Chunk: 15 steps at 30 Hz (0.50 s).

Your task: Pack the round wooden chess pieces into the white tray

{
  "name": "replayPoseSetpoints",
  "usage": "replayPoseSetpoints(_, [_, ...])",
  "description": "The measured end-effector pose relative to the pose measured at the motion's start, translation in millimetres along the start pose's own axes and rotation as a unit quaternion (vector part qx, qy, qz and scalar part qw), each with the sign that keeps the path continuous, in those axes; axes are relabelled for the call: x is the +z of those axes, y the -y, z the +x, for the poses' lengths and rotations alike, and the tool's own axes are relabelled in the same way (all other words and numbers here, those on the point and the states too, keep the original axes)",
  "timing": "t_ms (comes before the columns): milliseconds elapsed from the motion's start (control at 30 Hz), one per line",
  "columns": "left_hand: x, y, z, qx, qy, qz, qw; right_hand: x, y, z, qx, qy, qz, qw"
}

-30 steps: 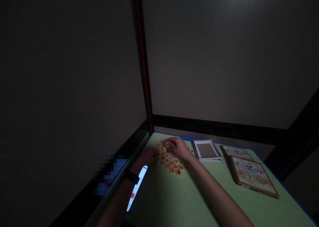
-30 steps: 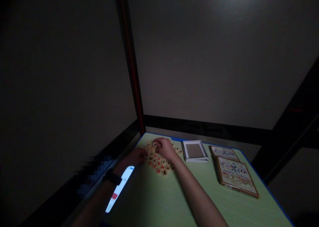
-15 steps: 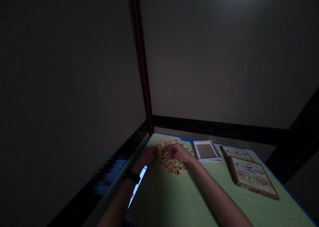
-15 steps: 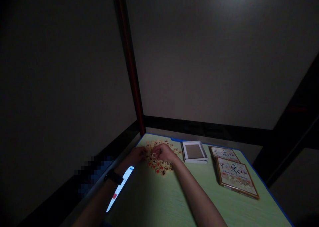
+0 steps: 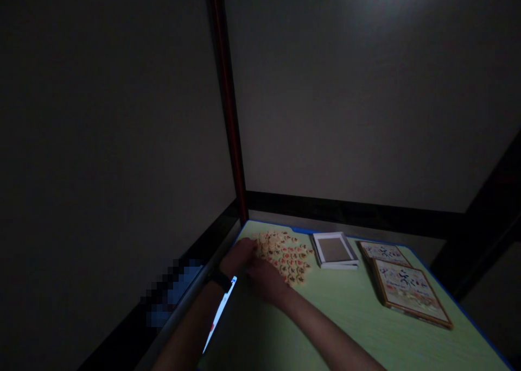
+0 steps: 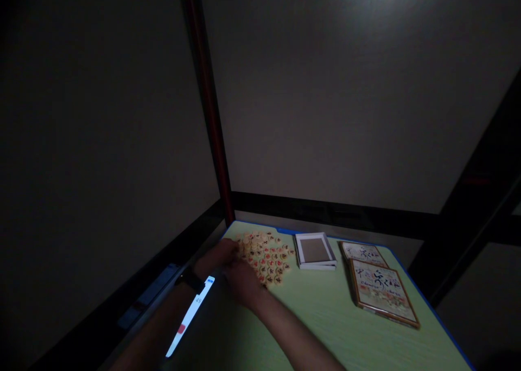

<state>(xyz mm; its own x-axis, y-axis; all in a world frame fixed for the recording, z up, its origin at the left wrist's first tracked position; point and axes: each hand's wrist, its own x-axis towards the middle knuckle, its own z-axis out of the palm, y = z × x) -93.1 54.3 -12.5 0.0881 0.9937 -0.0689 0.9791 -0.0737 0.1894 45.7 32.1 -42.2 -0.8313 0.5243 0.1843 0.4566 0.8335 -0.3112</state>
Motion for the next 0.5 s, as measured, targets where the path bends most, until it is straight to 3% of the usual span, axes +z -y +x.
replayPoseSetpoints(233, [3.4,13.3,0.1,-0.006,0.0,-0.027,1.0,13.7,-0.7,0.2,-0.019,-0.016,-0.073,0.997])
replayPoseSetpoints(500, [6.4,28.6,-1.0,-0.03,-0.025,-0.115,0.993,11.9,6.2,0.8,-0.012,-0.022,-0.064,0.998])
